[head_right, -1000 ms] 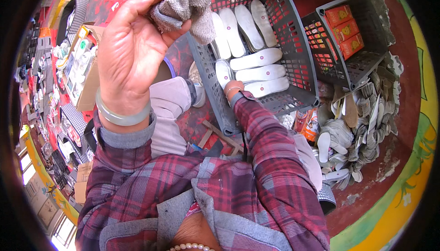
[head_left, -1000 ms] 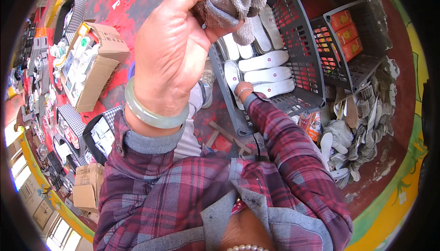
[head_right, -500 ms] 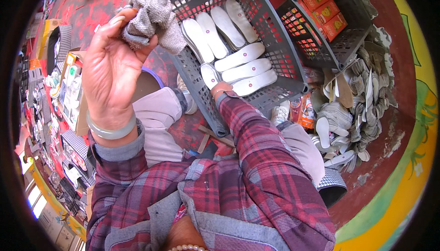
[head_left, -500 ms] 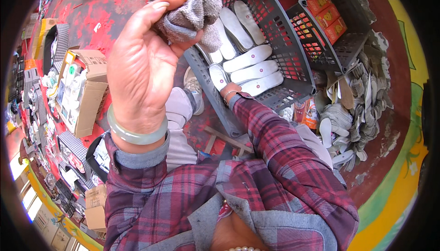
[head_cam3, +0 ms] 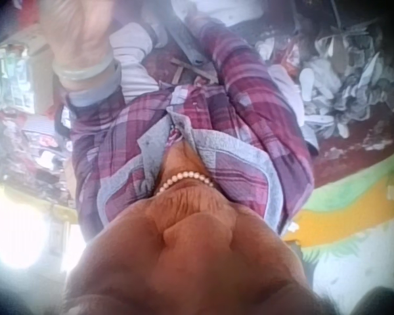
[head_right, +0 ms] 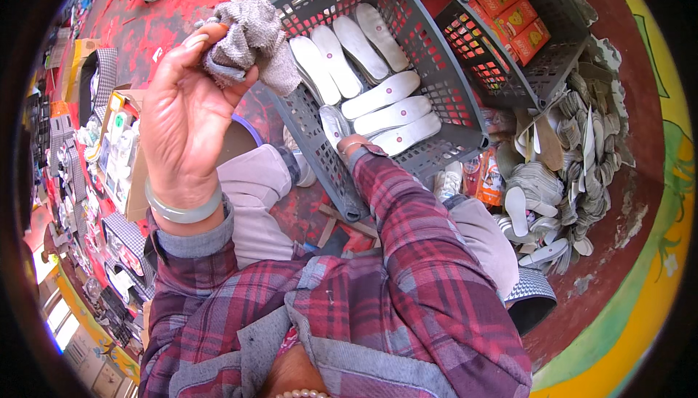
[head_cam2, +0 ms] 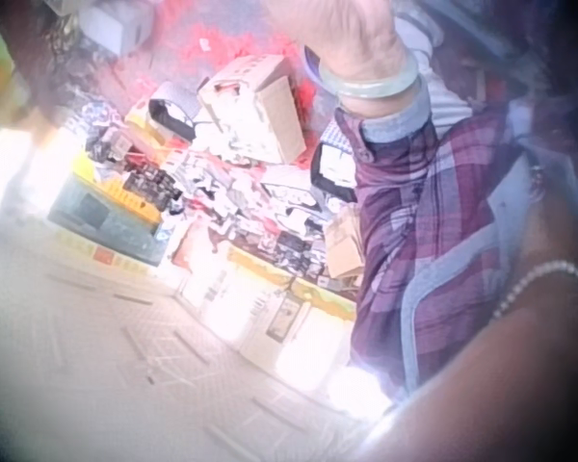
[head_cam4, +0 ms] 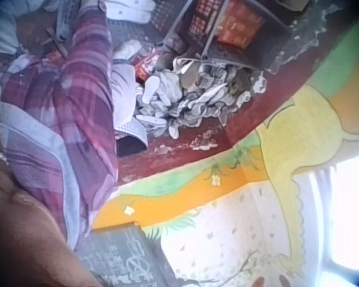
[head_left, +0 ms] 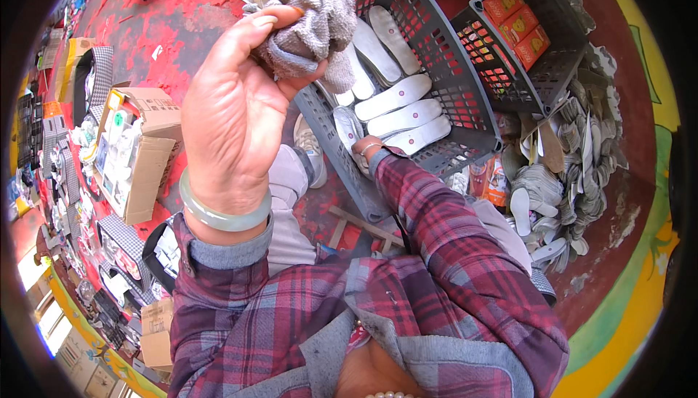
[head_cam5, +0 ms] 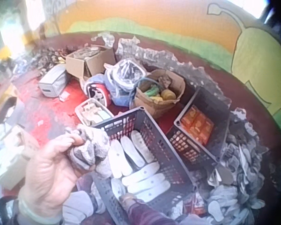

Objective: The person picks up shoe insoles from a crate, wipes them with a cloth, and organizes them within a crate and the surrounding workspace.

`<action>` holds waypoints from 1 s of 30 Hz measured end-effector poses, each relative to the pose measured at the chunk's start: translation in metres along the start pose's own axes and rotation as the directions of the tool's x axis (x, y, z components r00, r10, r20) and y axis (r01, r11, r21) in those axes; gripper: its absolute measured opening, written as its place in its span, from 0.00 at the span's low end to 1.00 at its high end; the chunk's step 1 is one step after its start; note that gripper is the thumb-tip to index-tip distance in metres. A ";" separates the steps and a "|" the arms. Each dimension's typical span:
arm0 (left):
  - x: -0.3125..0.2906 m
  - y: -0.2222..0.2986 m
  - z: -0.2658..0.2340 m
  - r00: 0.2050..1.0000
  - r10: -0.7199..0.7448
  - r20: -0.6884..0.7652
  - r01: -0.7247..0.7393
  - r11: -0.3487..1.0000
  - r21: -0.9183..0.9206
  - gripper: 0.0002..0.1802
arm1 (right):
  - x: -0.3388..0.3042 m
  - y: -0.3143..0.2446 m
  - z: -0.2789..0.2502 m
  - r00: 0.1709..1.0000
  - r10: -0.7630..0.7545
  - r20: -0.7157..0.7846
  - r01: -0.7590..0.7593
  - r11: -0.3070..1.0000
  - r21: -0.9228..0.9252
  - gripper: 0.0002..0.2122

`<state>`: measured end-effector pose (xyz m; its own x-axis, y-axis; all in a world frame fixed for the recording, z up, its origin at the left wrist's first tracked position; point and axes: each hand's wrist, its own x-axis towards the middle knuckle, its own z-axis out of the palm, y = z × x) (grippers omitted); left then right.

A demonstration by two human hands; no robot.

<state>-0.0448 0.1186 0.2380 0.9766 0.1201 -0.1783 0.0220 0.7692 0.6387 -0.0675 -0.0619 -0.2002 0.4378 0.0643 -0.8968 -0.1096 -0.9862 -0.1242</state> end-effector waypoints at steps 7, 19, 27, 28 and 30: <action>0.003 -0.008 0.014 0.999 0.046 -0.019 -0.046 0.999 0.019 0.12 | -0.031 0.029 -0.052 0.945 -0.186 0.270 0.157 0.980 0.125 0.21; 0.008 -0.016 0.024 0.999 0.037 0.012 -0.038 0.999 0.027 0.09 | -0.294 0.148 -0.262 0.840 -0.468 -0.274 0.543 0.713 0.443 0.16; 0.009 -0.067 0.055 0.981 -0.147 0.124 0.127 0.979 0.159 0.09 | -0.472 0.307 -0.220 0.683 0.005 -0.730 0.611 0.543 0.575 0.18; 0.009 -0.074 0.059 0.977 -0.172 0.129 0.148 0.973 0.177 0.09 | -0.477 0.325 -0.201 0.643 0.091 -0.761 0.669 0.418 0.615 0.18; 0.009 -0.090 0.065 0.960 -0.227 0.162 0.191 0.959 0.208 0.09 | -0.479 0.369 -0.158 0.588 0.261 -0.766 0.741 0.207 0.639 0.18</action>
<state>-0.0240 0.0092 0.2277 0.9676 -0.1606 -0.1950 0.2526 0.6302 0.7342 -0.1763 -0.4806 0.2510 0.9121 -0.3366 -0.2340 -0.2683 -0.0585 -0.9616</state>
